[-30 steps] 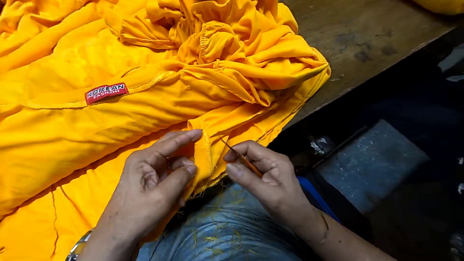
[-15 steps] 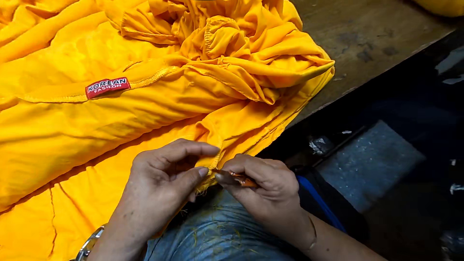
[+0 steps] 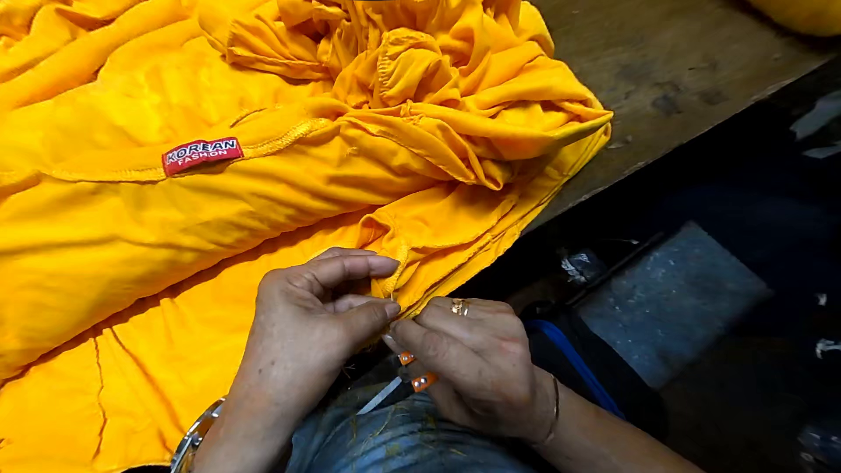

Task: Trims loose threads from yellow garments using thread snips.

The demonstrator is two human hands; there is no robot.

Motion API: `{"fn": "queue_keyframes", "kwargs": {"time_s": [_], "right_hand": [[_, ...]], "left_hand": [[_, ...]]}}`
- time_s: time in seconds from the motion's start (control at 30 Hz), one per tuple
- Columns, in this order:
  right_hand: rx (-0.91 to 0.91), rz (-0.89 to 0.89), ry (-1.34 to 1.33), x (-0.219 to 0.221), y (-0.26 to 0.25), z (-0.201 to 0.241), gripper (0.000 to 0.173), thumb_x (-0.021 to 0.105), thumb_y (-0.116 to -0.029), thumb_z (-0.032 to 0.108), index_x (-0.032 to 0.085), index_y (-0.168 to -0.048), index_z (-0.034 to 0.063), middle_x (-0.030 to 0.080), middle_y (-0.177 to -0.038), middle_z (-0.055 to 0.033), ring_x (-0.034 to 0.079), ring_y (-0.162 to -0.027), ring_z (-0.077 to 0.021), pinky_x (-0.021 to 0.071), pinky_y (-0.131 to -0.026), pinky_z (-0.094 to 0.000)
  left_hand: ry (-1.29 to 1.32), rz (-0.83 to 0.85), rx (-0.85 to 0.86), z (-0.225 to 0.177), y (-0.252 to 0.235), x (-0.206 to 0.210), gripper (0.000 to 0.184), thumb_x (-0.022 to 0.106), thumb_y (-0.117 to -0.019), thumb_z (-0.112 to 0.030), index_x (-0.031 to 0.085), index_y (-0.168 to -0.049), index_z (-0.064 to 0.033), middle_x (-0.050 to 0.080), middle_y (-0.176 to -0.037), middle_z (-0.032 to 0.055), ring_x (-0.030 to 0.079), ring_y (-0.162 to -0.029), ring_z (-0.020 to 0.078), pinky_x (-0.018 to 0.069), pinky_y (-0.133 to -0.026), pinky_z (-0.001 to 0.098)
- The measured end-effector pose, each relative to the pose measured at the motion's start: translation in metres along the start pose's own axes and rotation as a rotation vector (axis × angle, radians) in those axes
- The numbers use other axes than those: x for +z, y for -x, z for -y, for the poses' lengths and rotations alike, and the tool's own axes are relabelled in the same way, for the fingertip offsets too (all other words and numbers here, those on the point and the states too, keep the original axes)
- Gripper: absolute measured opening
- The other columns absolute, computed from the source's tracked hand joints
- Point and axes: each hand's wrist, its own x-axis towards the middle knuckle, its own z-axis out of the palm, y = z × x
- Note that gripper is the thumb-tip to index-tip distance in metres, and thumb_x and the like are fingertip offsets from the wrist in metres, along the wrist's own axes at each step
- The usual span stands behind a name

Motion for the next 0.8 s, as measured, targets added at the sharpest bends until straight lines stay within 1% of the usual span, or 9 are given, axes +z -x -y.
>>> {"fn": "queue_keyframes", "kwargs": {"time_s": [0.03, 0.1, 0.13, 0.2, 0.27, 0.33, 0.53, 0.67, 0.8], "right_hand": [[0.031, 0.003, -0.020, -0.001, 0.000, 0.000, 0.019, 0.057, -0.0986, 0.014, 0.072, -0.097, 0.0021, 0.057, -0.071, -0.0022, 0.055, -0.064, -0.0113, 0.0432, -0.054, -0.0244], [0.113, 0.017, 0.009, -0.008, 0.001, -0.003, 0.034, 0.054, -0.1045, 0.030, 0.071, -0.109, 0.0012, 0.060, -0.079, -0.0027, 0.058, -0.072, -0.0107, 0.0479, -0.059, -0.0237], [0.141, 0.031, 0.055, -0.013, 0.003, -0.007, 0.040, 0.049, -0.1067, 0.034, 0.070, -0.116, 0.0004, 0.060, -0.083, -0.0036, 0.058, -0.075, -0.0117, 0.0485, -0.061, -0.0248], [0.161, 0.043, 0.160, -0.019, 0.009, -0.015, 0.040, 0.045, -0.1067, 0.027, 0.069, -0.122, -0.0009, 0.059, -0.086, -0.0052, 0.057, -0.077, -0.0147, 0.0470, -0.062, -0.0269], [0.155, 0.043, 0.250, -0.022, 0.014, -0.020, 0.037, 0.048, -0.1061, 0.024, 0.071, -0.122, -0.0010, 0.059, -0.085, -0.0062, 0.056, -0.076, -0.0168, 0.0456, -0.062, -0.0282], [0.135, 0.037, 0.293, -0.021, 0.016, -0.019, 0.036, 0.050, -0.1062, 0.025, 0.072, -0.121, -0.0010, 0.060, -0.084, -0.0067, 0.057, -0.076, -0.0174, 0.0460, -0.062, -0.0286], [0.102, 0.000, 0.286, -0.011, 0.011, -0.013, 0.033, 0.053, -0.1051, 0.024, 0.073, -0.116, -0.0009, 0.057, -0.080, -0.0056, 0.054, -0.072, -0.0167, 0.0434, -0.058, -0.0279], [0.096, -0.010, 0.280, -0.008, 0.010, -0.013, 0.029, 0.054, -0.1039, 0.021, 0.074, -0.110, 0.0002, 0.057, -0.076, -0.0045, 0.055, -0.069, -0.0166, 0.0432, -0.056, -0.0284], [0.102, -0.011, 0.298, -0.005, 0.009, -0.011, 0.029, 0.053, -0.1040, 0.020, 0.074, -0.106, 0.0003, 0.057, -0.074, -0.0041, 0.054, -0.067, -0.0167, 0.0424, -0.055, -0.0287]], "left_hand": [[0.008, 0.007, -0.010, 0.000, 0.000, -0.001, 0.034, 0.081, -0.0748, 0.005, 0.080, -0.105, -0.0106, 0.075, -0.104, 0.0017, 0.071, -0.070, 0.0161, 0.0631, -0.058, 0.0274], [0.059, 0.023, -0.048, 0.000, 0.000, -0.005, 0.034, 0.080, -0.0748, 0.004, 0.080, -0.105, -0.0097, 0.075, -0.101, 0.0040, 0.070, -0.069, 0.0168, 0.0616, -0.059, 0.0275], [0.088, 0.026, -0.065, 0.000, -0.001, -0.008, 0.034, 0.079, -0.0747, 0.004, 0.079, -0.106, -0.0090, 0.075, -0.098, 0.0059, 0.069, -0.069, 0.0172, 0.0608, -0.059, 0.0274], [0.142, 0.036, -0.107, 0.000, -0.001, -0.011, 0.036, 0.078, -0.0743, 0.005, 0.078, -0.108, -0.0068, 0.074, -0.092, 0.0103, 0.069, -0.069, 0.0179, 0.0600, -0.059, 0.0271], [0.176, 0.042, -0.133, 0.000, -0.001, -0.012, 0.038, 0.078, -0.0735, 0.004, 0.078, -0.110, -0.0063, 0.073, -0.089, 0.0116, 0.068, -0.068, 0.0170, 0.0583, -0.058, 0.0260], [0.213, 0.050, -0.146, 0.000, -0.001, -0.012, 0.039, 0.079, -0.0723, 0.005, 0.078, -0.110, -0.0049, 0.073, -0.088, 0.0129, 0.067, -0.068, 0.0168, 0.0578, -0.057, 0.0257], [0.218, 0.048, -0.157, -0.001, 0.001, -0.010, 0.041, 0.079, -0.0711, 0.003, 0.078, -0.111, -0.0056, 0.073, -0.092, 0.0120, 0.068, -0.069, 0.0169, 0.0591, -0.058, 0.0261], [0.209, 0.039, -0.177, 0.000, 0.002, -0.009, 0.044, 0.081, -0.0690, 0.000, 0.078, -0.112, -0.0060, 0.073, -0.087, 0.0121, 0.068, -0.068, 0.0166, 0.0590, -0.058, 0.0257], [0.232, 0.047, -0.190, 0.001, 0.002, -0.008, 0.047, 0.079, -0.0680, 0.003, 0.076, -0.115, -0.0047, 0.074, -0.093, 0.0144, 0.072, -0.073, 0.0199, 0.0619, -0.061, 0.0294]]}}
